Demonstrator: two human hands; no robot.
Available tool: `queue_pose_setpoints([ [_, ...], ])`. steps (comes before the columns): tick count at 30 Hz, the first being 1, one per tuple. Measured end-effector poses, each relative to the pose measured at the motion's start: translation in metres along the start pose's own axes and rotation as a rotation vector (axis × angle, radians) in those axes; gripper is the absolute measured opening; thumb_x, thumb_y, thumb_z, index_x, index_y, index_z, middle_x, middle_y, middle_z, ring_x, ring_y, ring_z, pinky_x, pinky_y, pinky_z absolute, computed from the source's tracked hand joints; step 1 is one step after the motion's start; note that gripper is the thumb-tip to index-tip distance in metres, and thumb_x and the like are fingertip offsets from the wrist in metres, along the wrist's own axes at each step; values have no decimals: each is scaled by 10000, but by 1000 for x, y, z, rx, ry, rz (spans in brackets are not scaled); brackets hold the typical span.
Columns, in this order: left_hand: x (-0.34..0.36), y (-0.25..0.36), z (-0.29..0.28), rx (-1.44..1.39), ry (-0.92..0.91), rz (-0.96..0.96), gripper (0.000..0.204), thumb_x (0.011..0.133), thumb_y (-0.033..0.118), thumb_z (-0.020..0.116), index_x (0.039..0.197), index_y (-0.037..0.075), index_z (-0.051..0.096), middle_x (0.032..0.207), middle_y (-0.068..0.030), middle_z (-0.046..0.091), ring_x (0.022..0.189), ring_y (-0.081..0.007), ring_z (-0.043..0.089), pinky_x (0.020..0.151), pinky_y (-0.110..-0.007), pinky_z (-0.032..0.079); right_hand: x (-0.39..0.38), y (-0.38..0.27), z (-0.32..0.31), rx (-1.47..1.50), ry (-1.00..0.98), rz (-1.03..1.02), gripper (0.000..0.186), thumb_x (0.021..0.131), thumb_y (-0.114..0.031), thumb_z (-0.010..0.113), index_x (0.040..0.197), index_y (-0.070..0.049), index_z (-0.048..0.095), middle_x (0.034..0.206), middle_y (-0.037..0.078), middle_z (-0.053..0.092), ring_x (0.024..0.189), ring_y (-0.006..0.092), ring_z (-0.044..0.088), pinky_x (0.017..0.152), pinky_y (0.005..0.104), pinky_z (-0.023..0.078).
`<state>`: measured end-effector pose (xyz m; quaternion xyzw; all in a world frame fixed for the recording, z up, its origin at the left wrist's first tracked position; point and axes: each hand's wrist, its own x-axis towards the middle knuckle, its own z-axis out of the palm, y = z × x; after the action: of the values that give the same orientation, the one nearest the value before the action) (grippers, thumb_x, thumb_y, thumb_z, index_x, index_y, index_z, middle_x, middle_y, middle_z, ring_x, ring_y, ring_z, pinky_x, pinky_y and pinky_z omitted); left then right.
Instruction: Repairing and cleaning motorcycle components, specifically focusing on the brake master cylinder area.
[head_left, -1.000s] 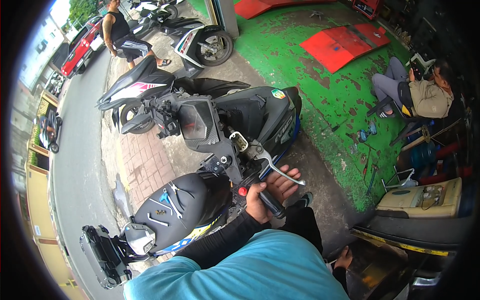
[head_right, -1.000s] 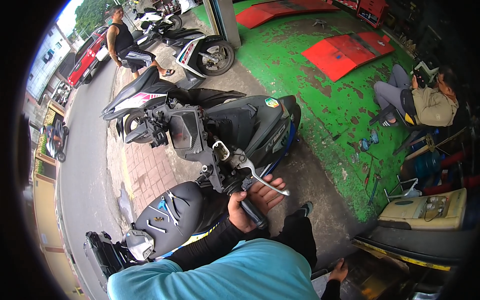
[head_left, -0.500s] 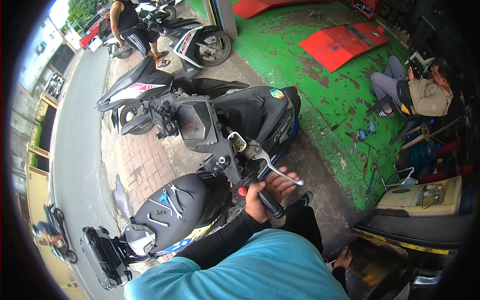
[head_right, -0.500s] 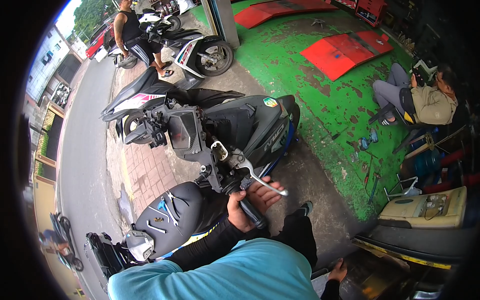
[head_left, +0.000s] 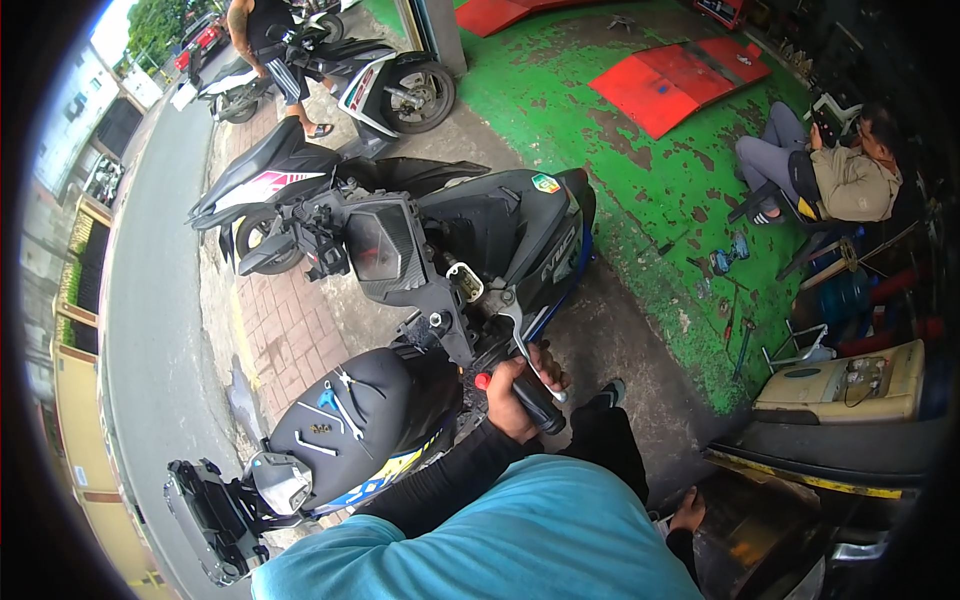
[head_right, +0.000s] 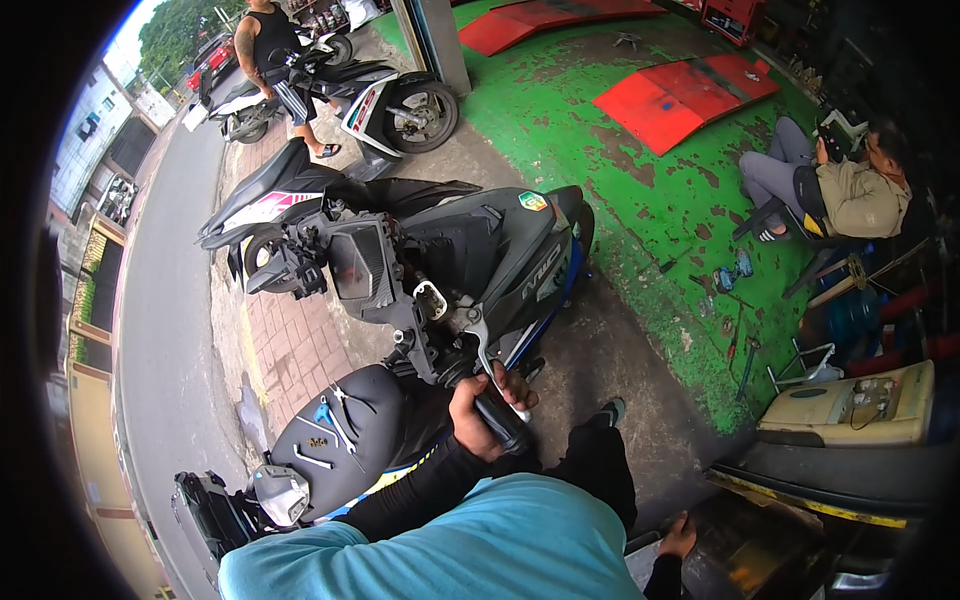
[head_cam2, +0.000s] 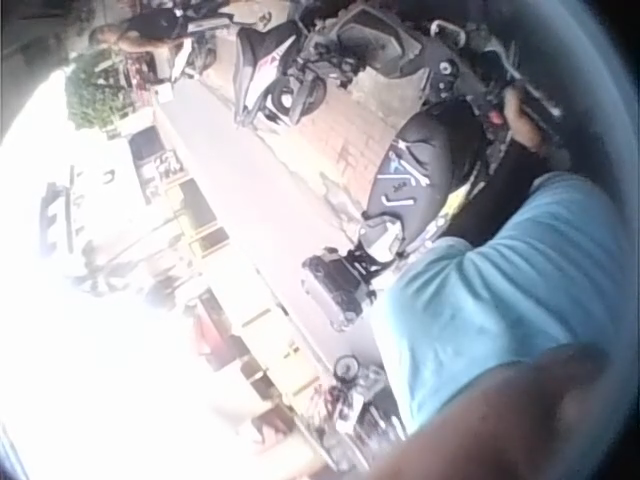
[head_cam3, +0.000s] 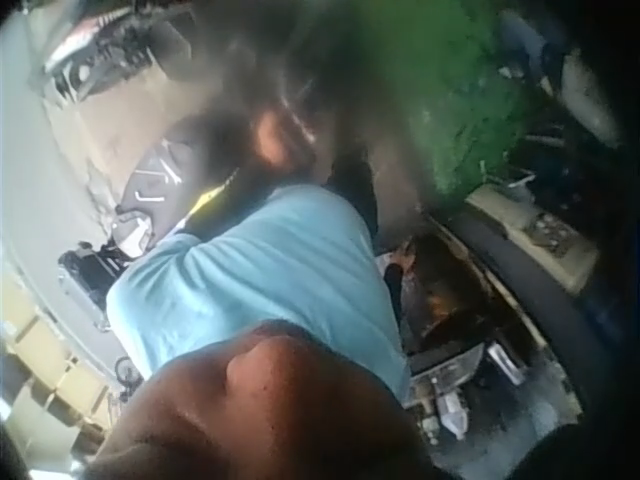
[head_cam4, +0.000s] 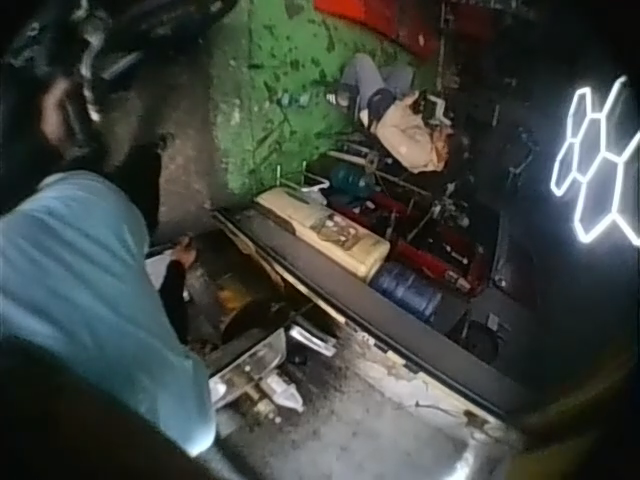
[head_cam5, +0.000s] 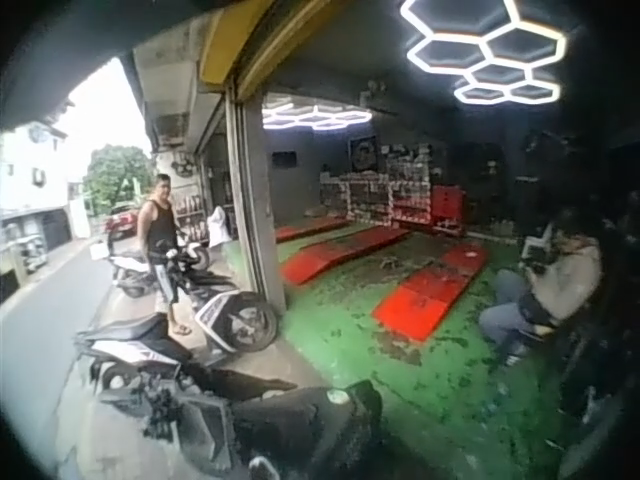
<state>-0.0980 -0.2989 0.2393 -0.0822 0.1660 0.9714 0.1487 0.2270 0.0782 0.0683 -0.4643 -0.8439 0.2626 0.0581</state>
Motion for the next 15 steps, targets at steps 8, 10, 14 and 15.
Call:
queue_pose_setpoints([
  [8,-2,2,-7,16,11,-2,260,837,329,535,870,73,507,711,-77,515,679,-232,525,742,-388,432,1,-20,-10,0,-83,33,527,1006,-418,476,1046,71,669,968,303,681,921,461,661,814,484,494],
  [10,-1,4,-8,101,-82,25,390,835,386,522,1005,37,560,860,-139,622,849,-298,619,867,-430,456,1,-21,-8,-19,-47,-16,517,1006,-410,483,1041,71,667,961,302,681,913,457,662,806,482,494],
  [14,-3,5,7,170,-72,-35,651,812,485,535,1252,5,545,1168,-190,643,1156,-366,593,1040,-480,404,4,-20,-6,-8,-48,-32,483,1008,-379,498,1030,75,662,938,300,681,884,448,669,775,479,496],
  [15,-3,5,9,163,-100,-52,730,815,498,535,1352,5,476,1299,-208,572,1260,-383,520,1092,-498,361,3,-18,-4,-6,-48,-31,483,1008,-379,498,1030,75,662,938,300,681,884,448,669,775,479,496],
])
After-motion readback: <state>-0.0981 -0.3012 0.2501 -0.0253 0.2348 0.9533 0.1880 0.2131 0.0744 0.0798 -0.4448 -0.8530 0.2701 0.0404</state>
